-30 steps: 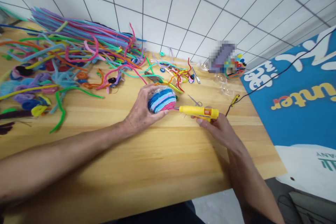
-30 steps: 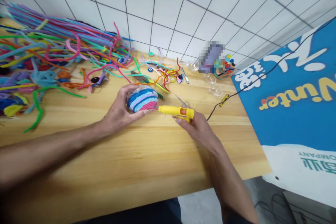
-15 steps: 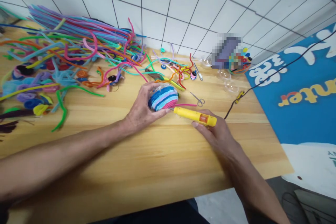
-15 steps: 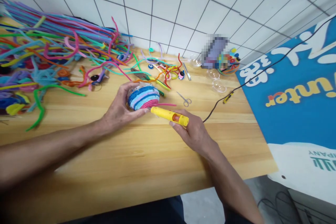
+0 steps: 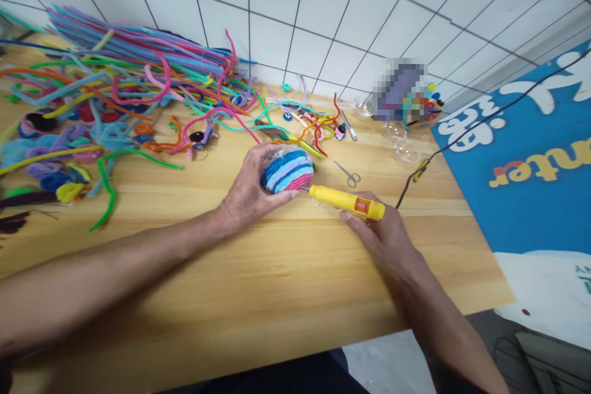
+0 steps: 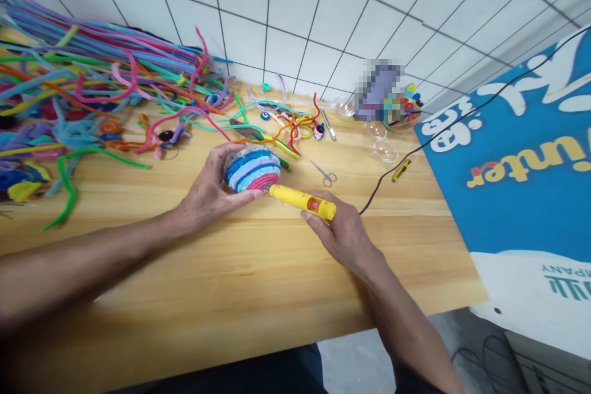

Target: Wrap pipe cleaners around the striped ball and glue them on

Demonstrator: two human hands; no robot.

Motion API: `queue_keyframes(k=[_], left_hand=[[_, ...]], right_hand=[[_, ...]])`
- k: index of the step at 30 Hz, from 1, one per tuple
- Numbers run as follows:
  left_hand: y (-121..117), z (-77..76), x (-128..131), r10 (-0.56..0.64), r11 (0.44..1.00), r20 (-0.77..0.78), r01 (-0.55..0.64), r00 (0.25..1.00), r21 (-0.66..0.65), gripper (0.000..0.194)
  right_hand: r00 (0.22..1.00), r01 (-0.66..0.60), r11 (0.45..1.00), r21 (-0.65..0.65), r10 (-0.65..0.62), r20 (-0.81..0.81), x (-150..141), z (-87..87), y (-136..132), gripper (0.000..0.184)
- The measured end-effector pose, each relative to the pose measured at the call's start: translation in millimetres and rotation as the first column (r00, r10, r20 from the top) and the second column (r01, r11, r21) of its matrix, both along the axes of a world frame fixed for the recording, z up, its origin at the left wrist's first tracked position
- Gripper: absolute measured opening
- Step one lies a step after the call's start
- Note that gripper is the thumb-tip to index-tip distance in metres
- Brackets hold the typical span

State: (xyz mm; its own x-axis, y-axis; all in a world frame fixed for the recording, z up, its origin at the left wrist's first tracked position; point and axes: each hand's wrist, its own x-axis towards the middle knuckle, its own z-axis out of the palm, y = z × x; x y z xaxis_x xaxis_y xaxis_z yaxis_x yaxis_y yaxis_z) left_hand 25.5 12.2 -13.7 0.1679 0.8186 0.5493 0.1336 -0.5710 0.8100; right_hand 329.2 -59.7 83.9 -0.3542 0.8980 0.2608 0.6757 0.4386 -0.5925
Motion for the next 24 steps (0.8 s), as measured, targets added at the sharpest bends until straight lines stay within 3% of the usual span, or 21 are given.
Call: queue_keyframes(k=[9,14,21,24], left_hand=[[1,-1.7,1,0.027,1.0,-0.001,-0.027,1.0,0.01,0.09],[1,-0.7,1,0.03,1.0,-0.005,-0.03,1.0,0.008,0.091],[1,-0.4,0,0.016,1.0,-0.008,-0.016,1.0,0.01,0.089],[0,1.3,0,0.028,0.999,-0.005,-0.028,1.0,0.019,0.088]], right_hand=[[0.995,-0.035,0.983,0.179,0.017,0.102,0,-2.6,-2,0.02],[0.991,-0.02,0.981,0.193,-0.007,0.137,3,-3.4,-1,0.019],[0.99,-0.099,0.968,0.23,0.074,0.118,-1,-7.6,-2,0.026],[0.992,-0.067,0.969,0.239,0.038,0.124,0,-9.4,-3,0.028]])
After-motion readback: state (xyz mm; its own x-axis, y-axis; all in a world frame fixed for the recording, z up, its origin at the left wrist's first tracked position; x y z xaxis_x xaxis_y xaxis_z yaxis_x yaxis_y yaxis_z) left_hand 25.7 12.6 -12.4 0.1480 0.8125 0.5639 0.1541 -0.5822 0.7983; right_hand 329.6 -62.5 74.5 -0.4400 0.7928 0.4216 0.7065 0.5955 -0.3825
